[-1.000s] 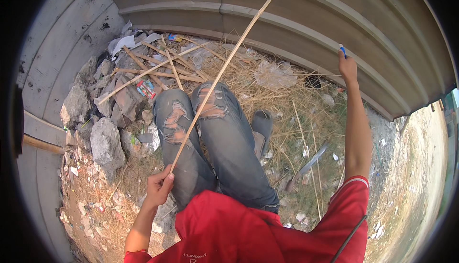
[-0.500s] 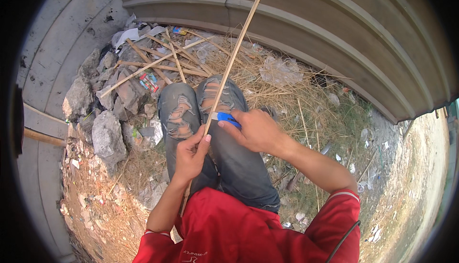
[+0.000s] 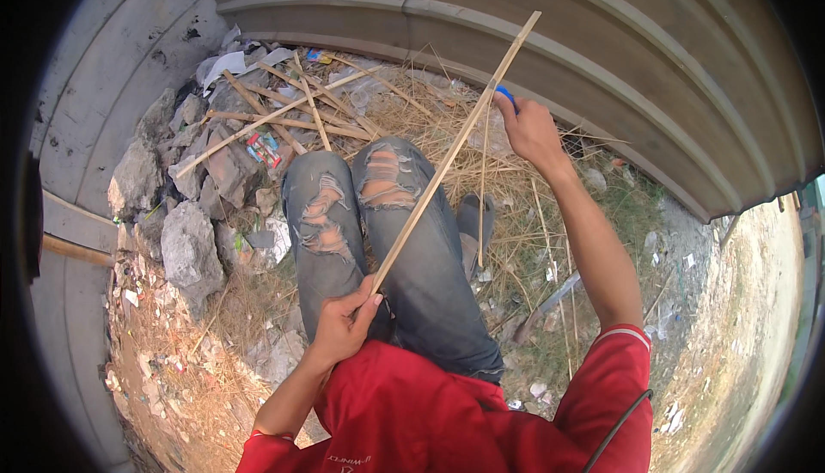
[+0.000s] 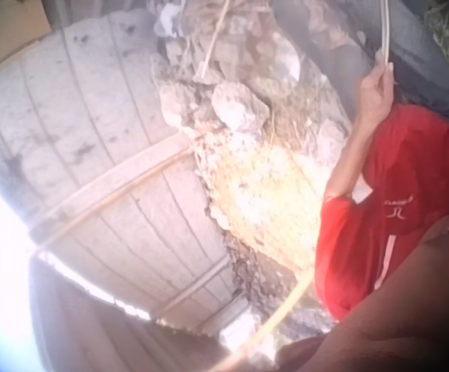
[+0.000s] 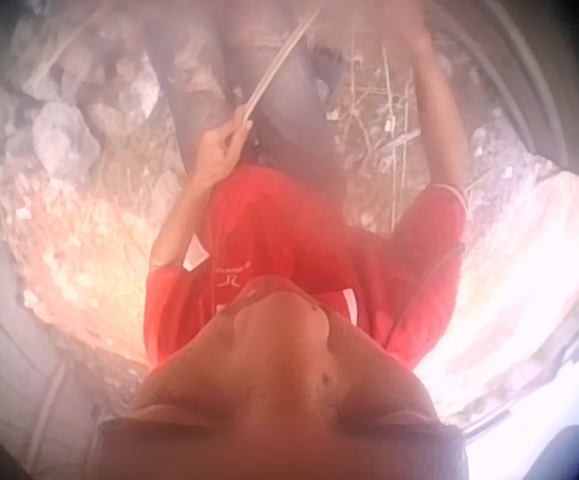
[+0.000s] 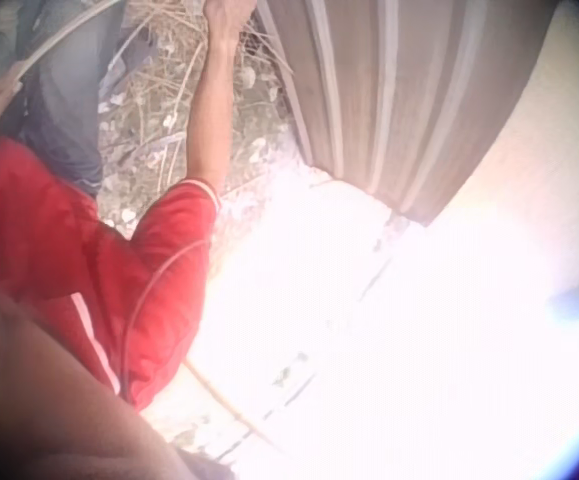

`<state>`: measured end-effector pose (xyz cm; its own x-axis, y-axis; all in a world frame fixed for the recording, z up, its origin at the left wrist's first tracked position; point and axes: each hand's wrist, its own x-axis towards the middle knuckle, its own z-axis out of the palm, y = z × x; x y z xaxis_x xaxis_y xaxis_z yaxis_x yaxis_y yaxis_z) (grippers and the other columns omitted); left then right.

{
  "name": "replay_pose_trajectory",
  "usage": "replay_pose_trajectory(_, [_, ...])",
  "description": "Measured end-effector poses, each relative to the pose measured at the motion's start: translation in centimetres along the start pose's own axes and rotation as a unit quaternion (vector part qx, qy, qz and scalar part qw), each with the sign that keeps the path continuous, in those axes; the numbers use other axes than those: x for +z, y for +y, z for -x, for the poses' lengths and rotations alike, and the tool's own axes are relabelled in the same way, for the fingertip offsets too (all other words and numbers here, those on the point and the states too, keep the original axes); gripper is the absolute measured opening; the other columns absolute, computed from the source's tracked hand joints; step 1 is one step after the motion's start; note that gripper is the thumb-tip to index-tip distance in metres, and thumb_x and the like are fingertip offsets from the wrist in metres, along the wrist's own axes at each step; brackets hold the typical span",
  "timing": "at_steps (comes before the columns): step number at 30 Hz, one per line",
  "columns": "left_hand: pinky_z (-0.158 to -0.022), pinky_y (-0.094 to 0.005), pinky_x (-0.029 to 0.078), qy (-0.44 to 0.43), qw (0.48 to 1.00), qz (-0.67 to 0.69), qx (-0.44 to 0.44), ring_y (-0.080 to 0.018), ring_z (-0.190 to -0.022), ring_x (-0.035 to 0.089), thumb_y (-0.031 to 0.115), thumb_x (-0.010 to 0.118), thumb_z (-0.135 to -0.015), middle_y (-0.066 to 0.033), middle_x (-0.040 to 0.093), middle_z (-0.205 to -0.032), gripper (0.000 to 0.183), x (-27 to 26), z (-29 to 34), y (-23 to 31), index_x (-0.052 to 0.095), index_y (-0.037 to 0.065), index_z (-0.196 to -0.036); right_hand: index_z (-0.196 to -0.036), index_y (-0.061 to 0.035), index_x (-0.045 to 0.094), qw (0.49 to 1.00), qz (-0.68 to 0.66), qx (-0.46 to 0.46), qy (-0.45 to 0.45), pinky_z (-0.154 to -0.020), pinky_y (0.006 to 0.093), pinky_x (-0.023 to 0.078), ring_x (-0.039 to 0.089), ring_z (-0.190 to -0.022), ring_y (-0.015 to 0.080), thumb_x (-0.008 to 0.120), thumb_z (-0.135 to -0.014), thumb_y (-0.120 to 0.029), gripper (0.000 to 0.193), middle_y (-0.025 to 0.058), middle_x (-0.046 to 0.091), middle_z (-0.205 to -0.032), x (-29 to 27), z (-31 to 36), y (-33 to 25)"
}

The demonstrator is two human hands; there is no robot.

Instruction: The person sits inside a large concrete pipe and uses a blue utility knife to shave the surface of a long bamboo stick. They repeatedly scrape the knife along the stick's length to remove thin strips of material, rotating the stick as needed.

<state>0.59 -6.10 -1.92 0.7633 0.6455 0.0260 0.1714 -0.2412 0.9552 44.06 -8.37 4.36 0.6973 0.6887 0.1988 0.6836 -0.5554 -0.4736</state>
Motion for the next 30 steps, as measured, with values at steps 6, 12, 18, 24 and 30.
replay_pose_trajectory(6, [-0.052,-0.0253,0.042,-0.091,0.995,-0.023,0.012,-0.0065,-0.052,0.052,0.004,0.072,-0.095,-0.0069,0.055,-0.058,0.029,-7.1,7.8,-3.8,0.072,-0.007,-0.122,-0.089,0.0092,0.070,0.964,0.110,0.119,0.212,-0.087,0.0592,0.047,0.064,-0.096,0.0557,0.037,-0.105,-0.063,0.081,0.0387,0.066,-0.089,-9.8,-7.5,23.1])
replay_pose_trajectory(12, [-0.052,-0.0250,0.039,-0.088,0.995,0.002,-0.048,-0.0037,-0.055,0.048,0.005,0.070,-0.098,-0.0018,0.055,-0.061,0.032,-8.3,6.4,-1.4,0.069,-0.005,-0.128,-0.081,0.0065,0.064,0.961,-0.002,0.182,0.209,-0.071,0.0435,0.047,0.060,-0.069,0.0309,0.048,-0.103,-0.061,0.073,0.0200,0.062,-0.071,-13.1,-6.0,27.2])
replay_pose_trajectory(18, [-0.051,-0.0218,0.030,-0.073,0.961,0.234,-0.126,-0.0013,-0.056,0.038,0.014,0.056,-0.108,0.0078,0.041,-0.067,0.047,-2.5,-0.1,2.3,0.049,0.000,-0.153,-0.071,-0.0097,0.047,0.980,-0.190,-0.017,0.058,-0.050,0.0295,0.024,0.031,-0.055,0.0054,0.052,-0.110,-0.044,0.052,-0.0077,0.037,-0.061,-5.5,4.5,5.8])
replay_pose_trajectory(24, [-0.051,-0.0213,0.028,-0.069,0.947,0.292,-0.115,0.0000,-0.057,0.036,0.015,0.054,-0.110,0.0084,0.040,-0.070,0.048,0.9,-4.4,2.0,0.046,0.001,-0.155,-0.088,-0.0004,0.068,0.959,-0.097,-0.146,-0.223,-0.062,0.0520,0.050,0.063,-0.063,0.0448,0.059,-0.103,-0.044,0.047,0.0226,0.064,-0.067,-1.9,14.8,-8.4])
replay_pose_trajectory(30, [-0.051,-0.0225,0.032,-0.044,0.967,0.231,-0.102,-0.0013,-0.057,0.039,0.018,0.057,-0.109,0.0085,0.043,-0.069,0.047,1.4,-4.8,1.6,0.051,0.001,-0.152,-0.089,-0.0013,0.069,0.941,-0.028,-0.175,-0.287,-0.068,0.0575,0.054,0.068,-0.072,0.0485,0.059,-0.102,-0.049,0.050,0.0259,0.068,-0.071,-0.1,16.7,-10.8])
